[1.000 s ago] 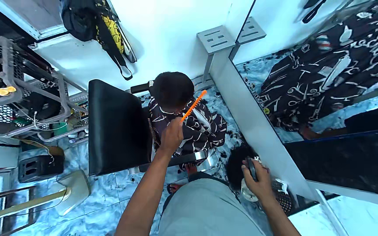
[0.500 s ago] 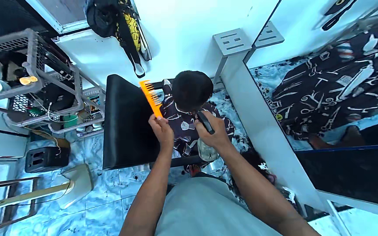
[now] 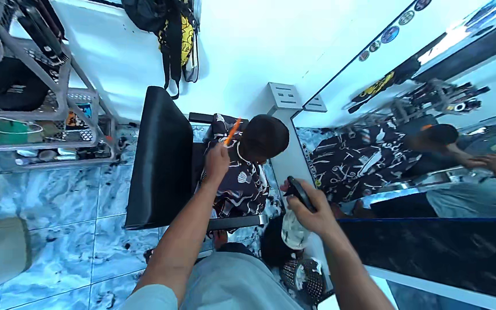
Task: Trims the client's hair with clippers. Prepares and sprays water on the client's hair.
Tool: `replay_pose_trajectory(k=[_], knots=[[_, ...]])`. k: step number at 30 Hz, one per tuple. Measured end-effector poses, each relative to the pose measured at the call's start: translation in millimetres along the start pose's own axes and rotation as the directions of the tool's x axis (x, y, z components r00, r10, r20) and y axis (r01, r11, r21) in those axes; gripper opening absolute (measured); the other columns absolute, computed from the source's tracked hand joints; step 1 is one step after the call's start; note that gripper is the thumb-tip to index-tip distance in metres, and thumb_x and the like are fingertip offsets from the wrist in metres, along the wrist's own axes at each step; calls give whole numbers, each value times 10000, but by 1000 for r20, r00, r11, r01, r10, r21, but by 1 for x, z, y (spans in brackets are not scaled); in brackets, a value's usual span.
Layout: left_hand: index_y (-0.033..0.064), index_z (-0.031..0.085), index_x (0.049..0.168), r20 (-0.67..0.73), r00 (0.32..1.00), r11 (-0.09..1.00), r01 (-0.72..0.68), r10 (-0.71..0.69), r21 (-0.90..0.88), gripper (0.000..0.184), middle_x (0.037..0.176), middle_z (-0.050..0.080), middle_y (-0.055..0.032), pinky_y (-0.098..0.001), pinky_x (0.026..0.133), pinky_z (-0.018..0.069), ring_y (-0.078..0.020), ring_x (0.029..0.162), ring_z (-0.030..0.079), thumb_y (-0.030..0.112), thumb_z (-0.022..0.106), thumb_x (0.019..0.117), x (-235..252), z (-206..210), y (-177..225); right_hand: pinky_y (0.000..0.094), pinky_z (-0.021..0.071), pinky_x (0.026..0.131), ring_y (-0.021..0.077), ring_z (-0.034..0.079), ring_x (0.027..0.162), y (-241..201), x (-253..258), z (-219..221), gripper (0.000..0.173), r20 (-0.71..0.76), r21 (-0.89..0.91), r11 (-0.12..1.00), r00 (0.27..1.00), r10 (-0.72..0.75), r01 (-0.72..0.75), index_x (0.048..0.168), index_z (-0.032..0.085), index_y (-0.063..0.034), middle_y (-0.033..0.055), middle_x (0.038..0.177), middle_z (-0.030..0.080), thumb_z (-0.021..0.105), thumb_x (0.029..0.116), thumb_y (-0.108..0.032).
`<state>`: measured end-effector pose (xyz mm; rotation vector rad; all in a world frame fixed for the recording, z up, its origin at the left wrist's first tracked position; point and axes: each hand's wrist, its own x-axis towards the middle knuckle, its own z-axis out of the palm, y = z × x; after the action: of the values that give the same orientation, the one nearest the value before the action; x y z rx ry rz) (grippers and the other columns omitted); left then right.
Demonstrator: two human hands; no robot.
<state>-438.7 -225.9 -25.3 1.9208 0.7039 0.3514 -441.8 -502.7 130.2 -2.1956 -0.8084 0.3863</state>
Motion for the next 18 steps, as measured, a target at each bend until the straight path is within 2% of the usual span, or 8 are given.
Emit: replay_pose_trajectory(k=[3,5,7,9,11,14,16,18], knots=[[142,666,1362,-140,961,967,-249,240,-52,398,1120,700,-170,-530,911,547,-303,1029,679,328,438,1093,7,-16,3,372,631,690,150,719,884,-23,35,-36,374,94,-78,997,996,10,-3,1258,640,-40,62,1109,734,550,929,-193],[213,689,1352,-98,874,879,-476,476,20,370,1049,684,-124,-476,855,567,-252,967,670,352,472,1086,15,-22,9,383,616,683,144,704,827,-44,62,-54,348,179,-220,975,984,17,23,1246,647,-64,52,1052,733,558,932,-186],[255,691,1356,20,822,813,-566,569,134,370,1014,667,-134,-495,859,538,-287,964,649,373,470,1083,35,-28,16,417,593,658,160,679,745,-61,95,-63,277,268,-345,934,963,-2,98,1186,661,-68,61,960,716,570,943,-166],[256,679,1362,172,900,850,-435,400,297,383,1104,669,-199,-582,880,532,-377,1044,654,384,441,1091,54,-42,32,481,562,638,204,663,709,-67,130,-64,198,276,-409,905,961,-1,118,1073,696,-78,73,853,694,577,965,-193],[191,701,1284,212,971,891,-193,113,410,384,1234,667,-229,-686,894,515,-444,1158,639,367,419,1092,61,-62,50,527,557,638,245,691,700,-61,157,-58,212,147,-403,914,981,127,-58,926,696,-78,92,780,708,578,977,-247],[116,676,1313,101,988,975,-130,113,179,440,1214,702,-197,-655,975,497,-384,1157,663,360,370,1112,33,-118,54,466,596,650,242,708,699,-52,150,-61,233,46,-170,959,970,237,-227,989,692,-28,107,796,721,571,1012,-225],[118,654,1332,60,991,987,-117,123,-107,447,1031,696,-147,-521,789,548,-283,878,664,393,376,1115,-22,-168,36,432,621,689,233,724,762,-45,116,-67,223,107,-39,967,961,255,-252,1117,684,-17,111,888,743,552,1045,-182],[167,652,1269,107,994,908,26,21,-419,391,812,591,-14,-291,521,455,-119,582,497,416,398,1107,-90,-219,-4,411,621,743,207,729,827,-45,78,-73,227,107,-76,956,951,291,-284,1188,678,-31,100,964,756,567,1027,-147]])
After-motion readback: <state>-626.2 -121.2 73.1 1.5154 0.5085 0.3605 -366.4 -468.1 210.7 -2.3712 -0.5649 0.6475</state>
